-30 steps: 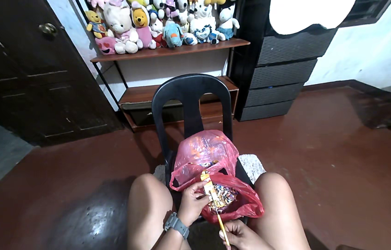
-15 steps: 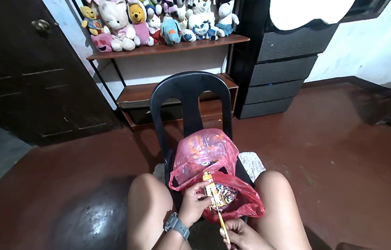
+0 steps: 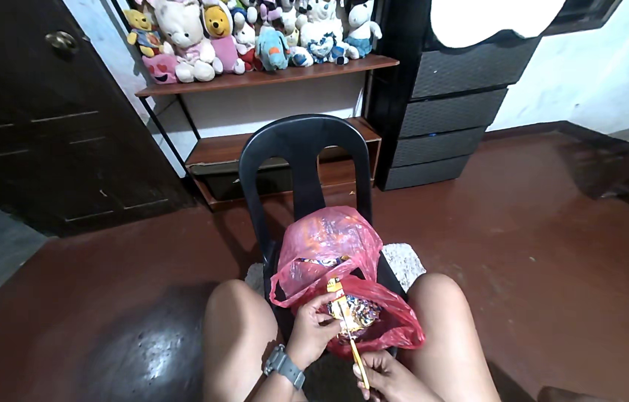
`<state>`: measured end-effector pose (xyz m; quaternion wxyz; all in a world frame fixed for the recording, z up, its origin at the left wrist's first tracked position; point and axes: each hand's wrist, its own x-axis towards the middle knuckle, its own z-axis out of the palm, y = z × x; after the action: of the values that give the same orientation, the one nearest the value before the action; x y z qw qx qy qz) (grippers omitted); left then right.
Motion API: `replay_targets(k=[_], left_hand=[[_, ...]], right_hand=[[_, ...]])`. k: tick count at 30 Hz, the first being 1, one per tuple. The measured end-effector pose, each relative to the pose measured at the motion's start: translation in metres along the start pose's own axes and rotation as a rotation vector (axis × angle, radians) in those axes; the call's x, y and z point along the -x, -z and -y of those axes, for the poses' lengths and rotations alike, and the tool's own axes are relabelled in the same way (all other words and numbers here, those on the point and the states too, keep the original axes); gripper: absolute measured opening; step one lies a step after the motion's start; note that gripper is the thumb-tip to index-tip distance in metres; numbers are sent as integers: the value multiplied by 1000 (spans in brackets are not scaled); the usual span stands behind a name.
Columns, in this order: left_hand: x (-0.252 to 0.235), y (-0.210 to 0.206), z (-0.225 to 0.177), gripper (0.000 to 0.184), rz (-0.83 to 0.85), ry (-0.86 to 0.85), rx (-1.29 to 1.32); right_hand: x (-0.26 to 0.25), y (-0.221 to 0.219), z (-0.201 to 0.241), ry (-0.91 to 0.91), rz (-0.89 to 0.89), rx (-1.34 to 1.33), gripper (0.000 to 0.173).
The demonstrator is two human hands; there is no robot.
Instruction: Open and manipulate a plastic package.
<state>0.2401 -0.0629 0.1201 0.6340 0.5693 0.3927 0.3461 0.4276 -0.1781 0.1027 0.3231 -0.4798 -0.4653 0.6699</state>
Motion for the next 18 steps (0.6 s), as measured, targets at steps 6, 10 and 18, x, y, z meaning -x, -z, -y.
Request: replay_targets(k=[6, 10, 18], left_hand=[[6, -2, -2, 56, 15, -7, -7], [6, -2, -2, 57, 9, -9, 5], [10, -3, -4, 63, 9, -19, -1]], right_hand=[[0, -1, -1, 7, 0, -28, 30], [-1, -1, -1, 27, 0, -1, 27], [-2, -2, -3, 21, -17, -10, 28]])
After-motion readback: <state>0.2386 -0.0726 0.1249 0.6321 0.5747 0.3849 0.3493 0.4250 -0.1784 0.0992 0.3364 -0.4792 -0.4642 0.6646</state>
